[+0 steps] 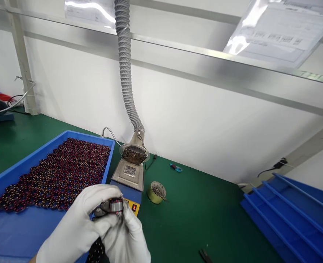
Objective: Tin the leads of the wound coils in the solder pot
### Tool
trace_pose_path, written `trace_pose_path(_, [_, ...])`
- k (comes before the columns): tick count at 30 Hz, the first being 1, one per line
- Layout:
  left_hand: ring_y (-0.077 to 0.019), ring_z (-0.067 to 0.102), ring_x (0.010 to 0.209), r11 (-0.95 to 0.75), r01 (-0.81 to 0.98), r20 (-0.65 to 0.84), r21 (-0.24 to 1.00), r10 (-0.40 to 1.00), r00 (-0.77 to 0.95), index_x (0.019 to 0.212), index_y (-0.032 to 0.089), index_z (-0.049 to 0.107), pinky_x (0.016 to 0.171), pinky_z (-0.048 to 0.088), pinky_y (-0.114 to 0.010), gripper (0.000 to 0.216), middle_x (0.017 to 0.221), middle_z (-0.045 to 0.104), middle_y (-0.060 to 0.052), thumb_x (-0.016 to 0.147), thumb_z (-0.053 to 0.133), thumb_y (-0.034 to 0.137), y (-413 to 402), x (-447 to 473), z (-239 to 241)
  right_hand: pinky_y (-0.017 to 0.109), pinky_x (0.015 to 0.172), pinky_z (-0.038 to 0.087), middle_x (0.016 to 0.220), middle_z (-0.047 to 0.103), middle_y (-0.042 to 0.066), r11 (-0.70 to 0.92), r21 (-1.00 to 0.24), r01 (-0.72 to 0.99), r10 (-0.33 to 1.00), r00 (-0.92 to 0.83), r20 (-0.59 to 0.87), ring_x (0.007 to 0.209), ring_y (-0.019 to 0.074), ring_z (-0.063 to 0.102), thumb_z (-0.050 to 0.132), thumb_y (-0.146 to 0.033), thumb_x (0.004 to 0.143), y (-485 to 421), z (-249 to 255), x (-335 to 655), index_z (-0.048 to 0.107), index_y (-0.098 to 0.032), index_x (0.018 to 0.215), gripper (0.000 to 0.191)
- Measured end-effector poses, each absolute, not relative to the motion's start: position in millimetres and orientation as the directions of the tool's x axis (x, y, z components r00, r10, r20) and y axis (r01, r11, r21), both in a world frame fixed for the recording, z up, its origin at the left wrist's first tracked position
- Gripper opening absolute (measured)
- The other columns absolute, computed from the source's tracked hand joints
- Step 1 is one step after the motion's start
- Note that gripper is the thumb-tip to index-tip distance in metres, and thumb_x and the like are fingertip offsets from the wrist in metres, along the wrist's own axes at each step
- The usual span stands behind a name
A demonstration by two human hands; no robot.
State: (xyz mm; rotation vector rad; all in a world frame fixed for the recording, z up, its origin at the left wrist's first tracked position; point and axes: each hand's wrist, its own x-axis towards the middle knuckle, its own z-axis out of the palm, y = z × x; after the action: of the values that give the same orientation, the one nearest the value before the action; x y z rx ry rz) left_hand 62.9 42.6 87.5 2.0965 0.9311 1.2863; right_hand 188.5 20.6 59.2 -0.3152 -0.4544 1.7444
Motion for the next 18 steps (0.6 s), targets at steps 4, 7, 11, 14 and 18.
trace_pose_path(4, [-0.0158, 0.057, 0.095, -0.747, 0.259, 0.685, 0.612, 0.665, 0.299, 0.100, 0.028, 0.056, 0.086, 0.042, -0.030, 0.041, 0.100, 0.065, 0.001, 0.067, 0.066, 0.007, 44, 64, 87, 0.017, 0.075, 0.049, 0.094, 0.069, 0.000, -0.175, -0.535, -0.827, 0.977, -0.212, 0.008, 0.091, 0.0103, 0.062, 0.070, -0.035, 0.070, 22, 59, 188, 0.069, -0.024, 0.083, 0.017])
trace_pose_path(7, [-0.0160, 0.059, 0.092, -0.762, 0.141, 0.710, 0.632, 0.642, 0.288, 0.095, 0.026, 0.062, 0.084, 0.044, -0.027, 0.029, 0.095, 0.068, 0.000, 0.069, 0.071, 0.018, 47, 60, 88, 0.028, 0.074, 0.052, 0.093, 0.069, 0.001, -0.120, -0.626, -0.770, 0.989, -0.146, -0.010, 0.084, 0.0153, 0.064, 0.067, -0.039, 0.071, 20, 58, 188, 0.067, -0.024, 0.087, 0.021])
trace_pose_path(11, [-0.0158, 0.061, 0.085, -0.644, -0.121, 0.653, 0.756, 0.729, 0.203, 0.073, 0.028, 0.069, 0.081, 0.047, -0.024, 0.003, 0.079, 0.070, 0.003, 0.074, 0.066, 0.028, 52, 55, 84, 0.034, 0.074, 0.053, 0.090, 0.068, 0.003, -0.094, -0.702, -0.705, 0.990, -0.139, 0.008, 0.079, 0.0178, 0.064, 0.072, -0.033, 0.066, 17, 55, 190, 0.066, -0.023, 0.092, 0.029])
trace_pose_path(14, [-0.0155, 0.062, 0.081, -0.486, -0.263, 0.526, 0.834, 0.843, 0.109, 0.067, 0.027, 0.068, 0.079, 0.048, -0.024, 0.012, 0.074, 0.069, 0.004, 0.073, 0.063, 0.018, 53, 49, 83, 0.036, 0.077, 0.052, 0.092, 0.068, 0.004, -0.094, -0.740, -0.665, 0.988, -0.154, 0.013, 0.079, 0.0189, 0.065, 0.073, -0.032, 0.066, 17, 57, 194, 0.065, -0.023, 0.094, 0.031])
trace_pose_path(18, [-0.0186, 0.060, 0.095, -0.332, -0.159, 0.357, 0.930, 0.920, 0.165, 0.077, 0.026, 0.070, 0.083, 0.046, -0.026, 0.017, 0.096, 0.068, 0.000, 0.069, 0.063, 0.013, 48, 42, 92, 0.040, 0.077, 0.051, 0.087, 0.069, 0.006, -0.096, -0.754, -0.649, 0.983, -0.183, 0.032, 0.077, 0.0211, 0.066, 0.074, -0.036, 0.065, 19, 58, 199, 0.065, -0.022, 0.093, 0.033])
